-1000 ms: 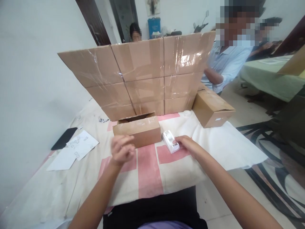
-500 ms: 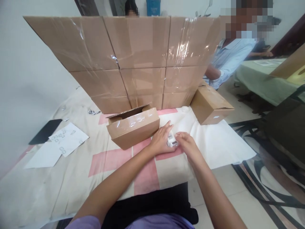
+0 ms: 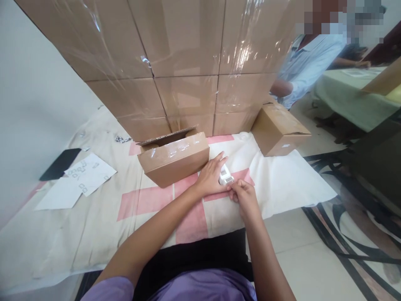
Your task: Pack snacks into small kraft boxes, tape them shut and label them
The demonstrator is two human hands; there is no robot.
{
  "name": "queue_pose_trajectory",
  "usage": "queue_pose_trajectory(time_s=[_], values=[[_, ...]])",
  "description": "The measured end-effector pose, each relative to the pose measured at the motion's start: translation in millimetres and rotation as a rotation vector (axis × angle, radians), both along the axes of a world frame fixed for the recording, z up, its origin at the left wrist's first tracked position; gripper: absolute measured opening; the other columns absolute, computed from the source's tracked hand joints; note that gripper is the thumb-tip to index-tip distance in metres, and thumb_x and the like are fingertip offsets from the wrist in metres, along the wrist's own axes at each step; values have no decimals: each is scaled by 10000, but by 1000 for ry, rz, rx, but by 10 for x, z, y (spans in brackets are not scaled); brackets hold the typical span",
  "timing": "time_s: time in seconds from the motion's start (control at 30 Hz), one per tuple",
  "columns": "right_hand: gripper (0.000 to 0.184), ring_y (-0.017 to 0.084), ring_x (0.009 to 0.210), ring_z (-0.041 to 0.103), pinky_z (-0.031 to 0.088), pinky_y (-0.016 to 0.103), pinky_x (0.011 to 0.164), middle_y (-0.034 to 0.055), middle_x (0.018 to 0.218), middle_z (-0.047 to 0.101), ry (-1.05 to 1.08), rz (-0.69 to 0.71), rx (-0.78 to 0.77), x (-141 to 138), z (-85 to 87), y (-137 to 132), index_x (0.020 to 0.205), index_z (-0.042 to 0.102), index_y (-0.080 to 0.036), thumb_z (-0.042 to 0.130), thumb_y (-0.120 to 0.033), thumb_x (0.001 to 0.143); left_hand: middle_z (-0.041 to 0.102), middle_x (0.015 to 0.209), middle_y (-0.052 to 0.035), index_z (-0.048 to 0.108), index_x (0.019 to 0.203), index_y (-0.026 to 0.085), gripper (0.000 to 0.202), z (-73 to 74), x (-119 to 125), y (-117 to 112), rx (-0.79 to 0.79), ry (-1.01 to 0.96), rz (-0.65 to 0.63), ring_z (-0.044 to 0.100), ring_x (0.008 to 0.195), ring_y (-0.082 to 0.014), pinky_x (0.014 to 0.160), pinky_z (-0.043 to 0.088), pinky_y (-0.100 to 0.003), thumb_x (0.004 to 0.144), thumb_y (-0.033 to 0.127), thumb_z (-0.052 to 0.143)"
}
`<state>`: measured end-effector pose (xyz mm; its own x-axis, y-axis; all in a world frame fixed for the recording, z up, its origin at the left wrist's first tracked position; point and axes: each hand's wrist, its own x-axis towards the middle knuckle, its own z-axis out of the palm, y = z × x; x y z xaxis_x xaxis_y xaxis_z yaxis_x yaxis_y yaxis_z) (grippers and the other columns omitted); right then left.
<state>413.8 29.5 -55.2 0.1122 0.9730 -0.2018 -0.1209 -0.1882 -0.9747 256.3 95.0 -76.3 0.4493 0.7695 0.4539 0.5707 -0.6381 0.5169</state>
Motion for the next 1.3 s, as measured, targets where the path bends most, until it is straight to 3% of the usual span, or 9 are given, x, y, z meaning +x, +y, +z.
queue_pose_trajectory(time_s=[0.23,0.47,0.63,0.87,1.1,1.2,1.3], values=[[437,84,413,452,181,252,387,2,628,628,66,55,-50,30,-7,45,535,354,-225,763,-294,673,295,1658,-203,352,1533,146,942,-39,10,-11,88,13,2,410,1459,-356,1181,379,-501,781,571,727],[461,87,461,478,210,221,399,12,645,634,101,137,-44,90,5,21,550,381,-210,812,-334,654,317,1640,-201,365,1529,180,884,-36,16,-40,102,31,-22,360,1493,-349,1202,346,-542,809,556,715],[471,80,455,476,207,202,392,-4,600,612,100,137,-11,90,-34,27,565,371,-212,819,-336,643,353,1618,-211,416,1497,138,861,-2,21,-79,140,50,5,383,1477,-345,1223,321,-533,805,545,729],[478,81,425,466,238,197,372,5,556,609,26,153,17,70,-9,42,563,365,-224,818,-377,579,382,1600,-219,423,1494,131,880,-1,12,-97,137,62,27,406,1467,-345,1222,331,-514,780,524,757],[423,58,355,353,199,212,356,-6,464,563,-116,93,83,38,-77,26,548,388,-235,774,-382,641,372,1605,-215,437,1503,136,898,6,-45,-112,161,121,-21,343,1505,-363,1245,275,-546,758,502,781],[431,82,433,406,286,228,412,-12,518,570,-169,61,177,29,-90,-102,572,403,-234,761,-424,720,364,1613,-201,449,1497,169,896,34,-130,-117,134,104,-67,291,1538,-353,1257,245,-571,748,506,806],[457,128,579,501,429,268,564,-14,586,561,-233,-9,301,13,-97,-289,602,410,-238,716,-491,830,409,1591,-181,543,1418,206,772,77,-270,-116,108,18,-179,335,1526,-326,1241,312,-534,760,507,814]])
